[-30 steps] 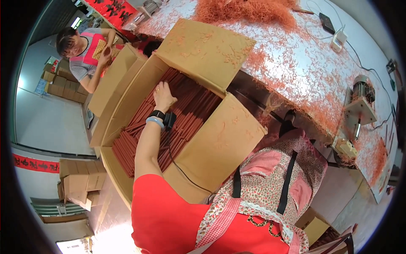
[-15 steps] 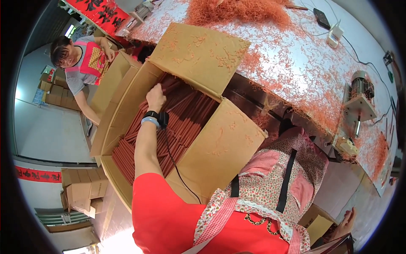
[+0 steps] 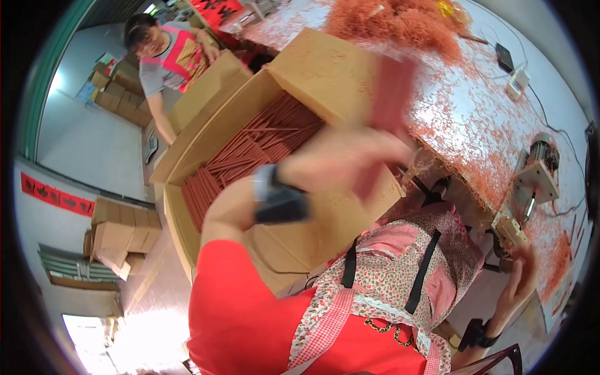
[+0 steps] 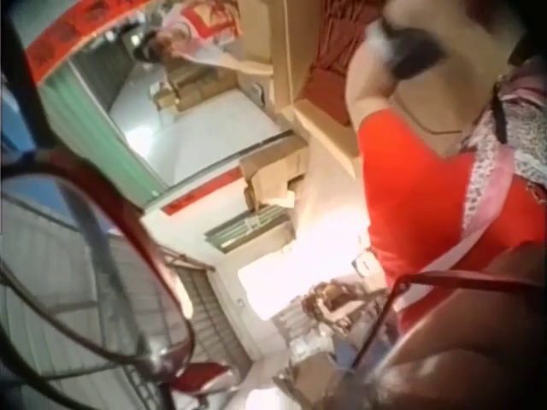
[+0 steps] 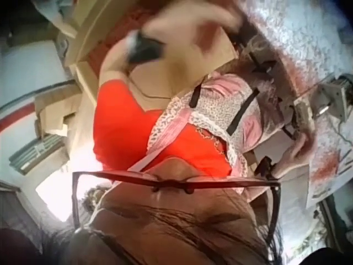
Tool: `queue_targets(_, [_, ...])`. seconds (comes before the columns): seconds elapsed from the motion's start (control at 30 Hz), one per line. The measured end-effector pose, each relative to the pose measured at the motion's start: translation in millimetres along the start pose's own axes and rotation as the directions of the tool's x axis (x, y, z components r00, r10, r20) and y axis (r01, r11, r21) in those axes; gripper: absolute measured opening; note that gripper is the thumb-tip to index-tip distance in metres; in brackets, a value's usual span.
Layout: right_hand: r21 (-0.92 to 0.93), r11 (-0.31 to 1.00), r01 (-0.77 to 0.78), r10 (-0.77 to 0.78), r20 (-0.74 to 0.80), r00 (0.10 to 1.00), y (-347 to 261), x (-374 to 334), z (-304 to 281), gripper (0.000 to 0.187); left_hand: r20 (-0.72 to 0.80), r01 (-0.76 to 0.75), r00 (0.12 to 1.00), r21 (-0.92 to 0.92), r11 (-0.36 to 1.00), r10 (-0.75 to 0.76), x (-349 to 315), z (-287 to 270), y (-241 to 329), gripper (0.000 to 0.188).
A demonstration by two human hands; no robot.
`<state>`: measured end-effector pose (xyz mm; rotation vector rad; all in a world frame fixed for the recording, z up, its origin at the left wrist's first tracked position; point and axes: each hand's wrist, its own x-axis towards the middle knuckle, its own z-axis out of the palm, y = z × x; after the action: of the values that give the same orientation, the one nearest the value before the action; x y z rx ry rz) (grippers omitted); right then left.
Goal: The person picks up a bundle of red tubes from a cardboard box, feeds them one at a time into a machine, and places the processed bundle into a different cardboard box.
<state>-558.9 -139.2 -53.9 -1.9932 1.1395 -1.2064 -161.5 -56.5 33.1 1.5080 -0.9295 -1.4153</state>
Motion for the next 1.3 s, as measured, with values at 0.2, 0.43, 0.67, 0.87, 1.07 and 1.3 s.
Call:
queue_targets(0.2, [0.316, 0.947, 0.057, -0.092, 0.096, 0.991, -51, 44, 28, 0.038, 0.618, -0.047, 0.769, -0.199, 0.979, 0.163, 56, 186, -71, 0.018])
queue_targets(0.43, [0.406, 0.833, -0.376, 0.407, 0.012, 0.913, 6, -21, 31, 0.041, 0.477, 0.162, 0.876, -0.423, 0.891, 0.068, 73, 227, -71, 0.025])
queue_targets(0.67, [0.134, 0.886, -0.443, 0.451, -0.029, 0.892, 16, -69, 64, 0.031, 0.26, -0.087, 0.955, -0.22, 0.972, 0.145, 106, 239, -83, 0.031])
queue_targets(0.87, [0.183, 0.87, -0.457, 0.476, -0.077, 0.876, 17, -58, 57, 0.021, 0.393, -0.095, 0.908, -0.141, 0.985, 0.144, 121, 231, -76, 0.032])
queue_targets(1.07, [0.804, 0.268, -0.531, 0.71, 0.207, 0.673, 10, -34, 44, 0.021, 0.612, 0.437, 0.772, -0.31, 0.845, -0.175, 109, 207, -86, 0.032])
queue_targets(1.3, [0.807, 0.178, -0.564, 0.682, 0.311, 0.661, 17, -5, 34, 0.023, 0.603, 0.566, 0.716, -0.206, 0.798, -0.352, 90, 197, -121, 0.037])
